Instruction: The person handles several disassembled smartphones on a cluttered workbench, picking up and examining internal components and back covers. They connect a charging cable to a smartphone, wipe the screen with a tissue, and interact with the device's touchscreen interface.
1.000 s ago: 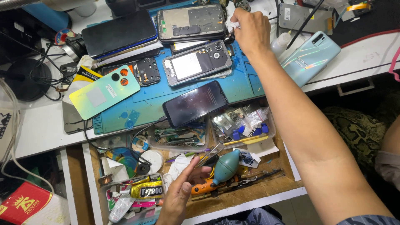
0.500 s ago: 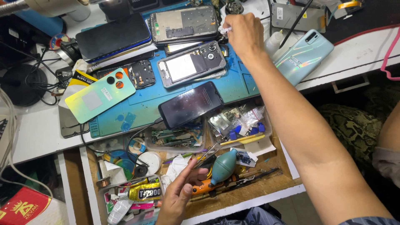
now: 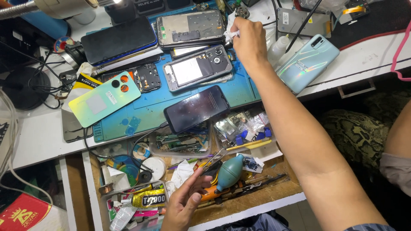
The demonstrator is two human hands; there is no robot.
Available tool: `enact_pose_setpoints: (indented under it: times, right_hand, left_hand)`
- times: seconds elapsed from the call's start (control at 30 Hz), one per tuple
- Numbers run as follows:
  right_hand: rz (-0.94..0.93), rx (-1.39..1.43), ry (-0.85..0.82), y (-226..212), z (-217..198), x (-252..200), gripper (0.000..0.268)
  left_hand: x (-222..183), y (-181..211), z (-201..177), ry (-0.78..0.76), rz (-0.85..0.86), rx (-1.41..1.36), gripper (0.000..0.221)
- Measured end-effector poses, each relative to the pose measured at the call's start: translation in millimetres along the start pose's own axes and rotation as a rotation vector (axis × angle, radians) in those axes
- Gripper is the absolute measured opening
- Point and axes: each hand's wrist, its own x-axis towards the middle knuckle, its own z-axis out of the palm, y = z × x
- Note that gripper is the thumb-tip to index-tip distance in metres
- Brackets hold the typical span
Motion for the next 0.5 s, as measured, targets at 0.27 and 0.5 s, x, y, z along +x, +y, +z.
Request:
enact_pose_setpoints:
  times: [0.27,0.5]
  right_hand:
    - [-0.012,0.110,0.074,-9.3,-12.8,-7.0,0.022]
    - [-0.036,0.924,0.281,-62.3,-93.7,-49.4,0.026]
  left_hand:
    - [-2.0,2.0,2.1,0.009,-0.042,-0.013,0.073]
    - [-1.9,2.7,1.2,0.009,0.048,-0.025,0.071]
